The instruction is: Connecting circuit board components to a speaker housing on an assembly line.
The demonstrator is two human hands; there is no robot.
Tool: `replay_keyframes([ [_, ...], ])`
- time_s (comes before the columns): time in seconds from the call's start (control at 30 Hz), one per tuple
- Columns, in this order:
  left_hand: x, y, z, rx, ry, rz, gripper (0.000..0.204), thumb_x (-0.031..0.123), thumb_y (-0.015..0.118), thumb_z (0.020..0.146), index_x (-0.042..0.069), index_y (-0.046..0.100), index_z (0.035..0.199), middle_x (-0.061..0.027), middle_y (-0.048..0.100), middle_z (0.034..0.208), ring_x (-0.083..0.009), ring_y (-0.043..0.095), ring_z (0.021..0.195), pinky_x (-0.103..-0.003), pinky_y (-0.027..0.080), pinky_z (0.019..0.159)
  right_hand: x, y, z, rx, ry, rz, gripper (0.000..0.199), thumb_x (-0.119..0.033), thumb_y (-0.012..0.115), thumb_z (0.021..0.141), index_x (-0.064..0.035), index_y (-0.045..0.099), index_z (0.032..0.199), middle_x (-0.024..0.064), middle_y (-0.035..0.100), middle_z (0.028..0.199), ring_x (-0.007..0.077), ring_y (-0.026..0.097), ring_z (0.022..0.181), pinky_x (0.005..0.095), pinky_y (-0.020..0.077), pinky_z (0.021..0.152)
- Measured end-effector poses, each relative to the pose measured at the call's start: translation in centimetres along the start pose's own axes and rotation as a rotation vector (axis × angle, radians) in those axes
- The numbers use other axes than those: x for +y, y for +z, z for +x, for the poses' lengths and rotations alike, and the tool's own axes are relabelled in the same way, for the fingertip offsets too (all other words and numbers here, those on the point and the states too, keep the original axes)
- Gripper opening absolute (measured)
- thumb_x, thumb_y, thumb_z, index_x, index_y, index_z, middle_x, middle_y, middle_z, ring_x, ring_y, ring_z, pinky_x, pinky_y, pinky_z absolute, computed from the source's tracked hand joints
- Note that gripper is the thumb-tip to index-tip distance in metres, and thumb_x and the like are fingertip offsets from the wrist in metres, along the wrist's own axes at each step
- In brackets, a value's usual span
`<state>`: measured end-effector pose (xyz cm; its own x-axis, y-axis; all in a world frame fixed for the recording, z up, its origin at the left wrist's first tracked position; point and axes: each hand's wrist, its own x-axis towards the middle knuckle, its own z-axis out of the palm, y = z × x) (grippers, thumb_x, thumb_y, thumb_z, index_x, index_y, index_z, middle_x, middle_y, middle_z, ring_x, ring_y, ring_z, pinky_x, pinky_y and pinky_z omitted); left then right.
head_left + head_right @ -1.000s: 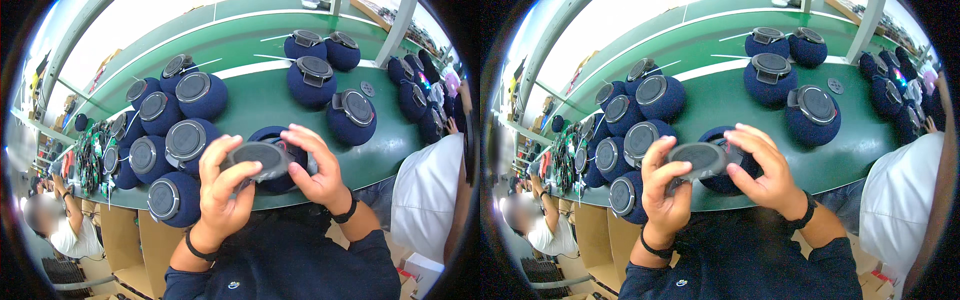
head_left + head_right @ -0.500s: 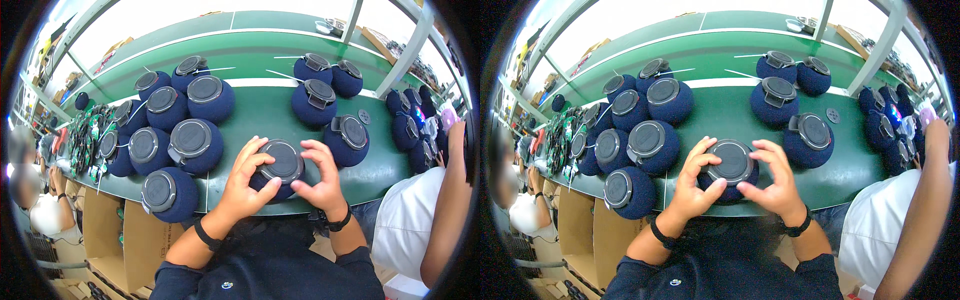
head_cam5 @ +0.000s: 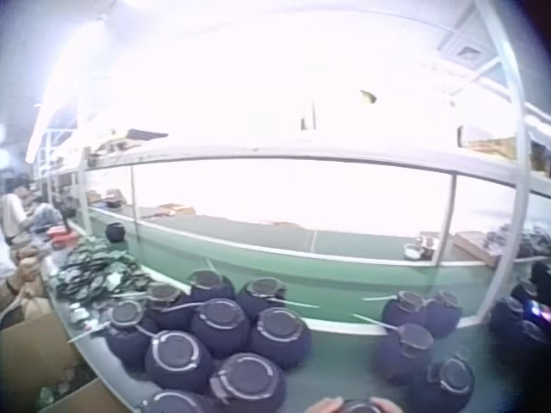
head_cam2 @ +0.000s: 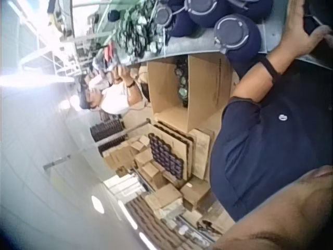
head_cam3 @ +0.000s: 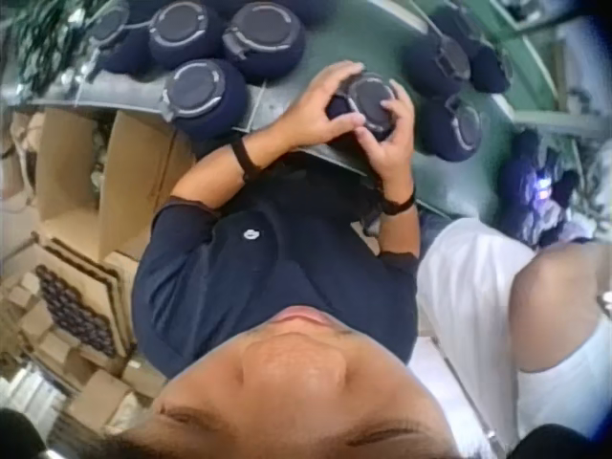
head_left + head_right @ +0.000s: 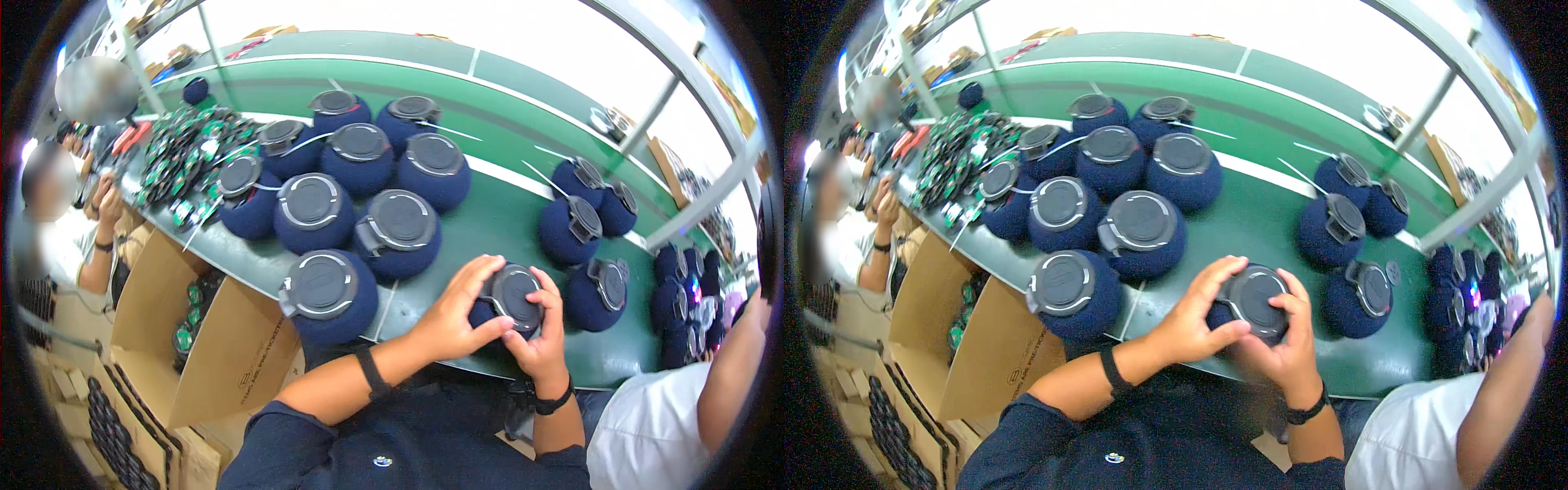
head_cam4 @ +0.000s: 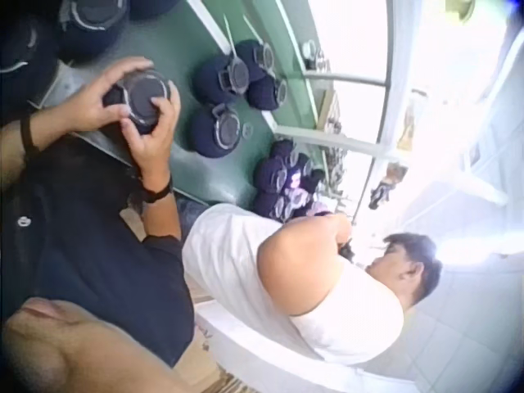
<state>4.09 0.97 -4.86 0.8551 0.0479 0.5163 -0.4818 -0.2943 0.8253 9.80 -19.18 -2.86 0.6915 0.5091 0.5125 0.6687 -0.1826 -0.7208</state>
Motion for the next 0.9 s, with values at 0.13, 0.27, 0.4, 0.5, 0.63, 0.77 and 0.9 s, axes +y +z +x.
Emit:
replay_keyframes([
  [0.13,0.7,0.9,-0.2,0.087,0.0,0.04,0.082,0.038,0.072,0.093,-0.003,0.036,0.154,-0.0295,0.043,0.152,-0.0445,0.041,0.144,-0.048,0.032,0.121,0.7,0.2,-0.4,0.024,-0.025,-0.02,0.063,-0.043,0.082,0.083,-0.008,0.049,0.124,0.0291,0.045,0.15,0.0411,0.049,0.136,0.0498,0.0372,0.115],
  [0.27,0.3,1.7,-0.9,0.126,0.035,0.056,0.087,0.038,0.071,0.095,-0.006,0.029,0.157,-0.0303,0.037,0.157,-0.0439,0.036,0.148,-0.046,0.028,0.123,0.2,-0.1,-0.4,0.027,-0.012,-0.062,0.06,-0.04,0.077,0.087,-0.007,0.047,0.127,0.0291,0.044,0.151,0.0407,0.048,0.137,0.0492,0.0361,0.116],
  [0.4,-0.2,1.7,-1.2,0.159,0.018,0.016,0.085,0.041,0.068,0.098,-0.006,0.029,0.157,-0.031,0.038,0.156,-0.0459,0.038,0.146,-0.048,0.031,0.121,-0.4,1.2,-0.3,0.085,-0.044,-0.135,0.058,-0.036,0.072,0.09,-0.0064,0.047,0.133,0.028,0.043,0.152,0.0403,0.048,0.137,0.0488,0.0353,0.116],
  [0.5,-0.1,1.5,-1.2,0.145,0.0,-0.016,0.085,0.041,0.068,0.098,-0.005,0.028,0.158,-0.0301,0.036,0.158,-0.0438,0.037,0.148,-0.047,0.028,0.123,-0.1,1.4,-0.4,0.097,-0.041,-0.186,0.057,-0.036,0.071,0.091,-0.0061,0.048,0.135,0.0271,0.043,0.153,0.0399,0.047,0.138,0.0488,0.0347,0.117],
  [0.63,-0.5,1.8,-1.2,0.174,0.018,-0.061,0.081,0.037,0.067,0.099,-0.006,0.03,0.157,-0.0301,0.037,0.157,-0.0433,0.038,0.147,-0.047,0.029,0.123,-0.2,1.7,-0.4,0.125,-0.016,-0.141,0.056,-0.037,0.072,0.091,-0.0058,0.05,0.132,0.0263,0.044,0.152,0.0394,0.047,0.138,0.0483,0.034,0.117],
  [0.77,-0.4,1.4,-1.3,0.169,-0.017,-0.039,0.077,0.035,0.066,0.099,-0.006,0.033,0.155,-0.0299,0.038,0.157,-0.0428,0.038,0.147,-0.046,0.029,0.123,0.0,2.1,-0.3,0.127,-0.032,-0.092,0.057,-0.038,0.072,0.091,-0.0062,0.05,0.133,0.0262,0.044,0.152,0.039,0.047,0.139,0.0474,0.034,0.117],
  [0.9,-0.5,1.6,-1.4,0.156,0.004,-0.041,0.079,0.035,0.067,0.099,-0.006,0.032,0.156,-0.0302,0.036,0.158,-0.0431,0.036,0.149,-0.046,0.028,0.123,0.0,2.0,-0.7,0.147,-0.029,-0.115,0.058,-0.039,0.073,0.09,-0.0059,0.05,0.131,0.0264,0.045,0.151,0.0387,0.047,0.138,0.0473,0.0343,0.117],
])
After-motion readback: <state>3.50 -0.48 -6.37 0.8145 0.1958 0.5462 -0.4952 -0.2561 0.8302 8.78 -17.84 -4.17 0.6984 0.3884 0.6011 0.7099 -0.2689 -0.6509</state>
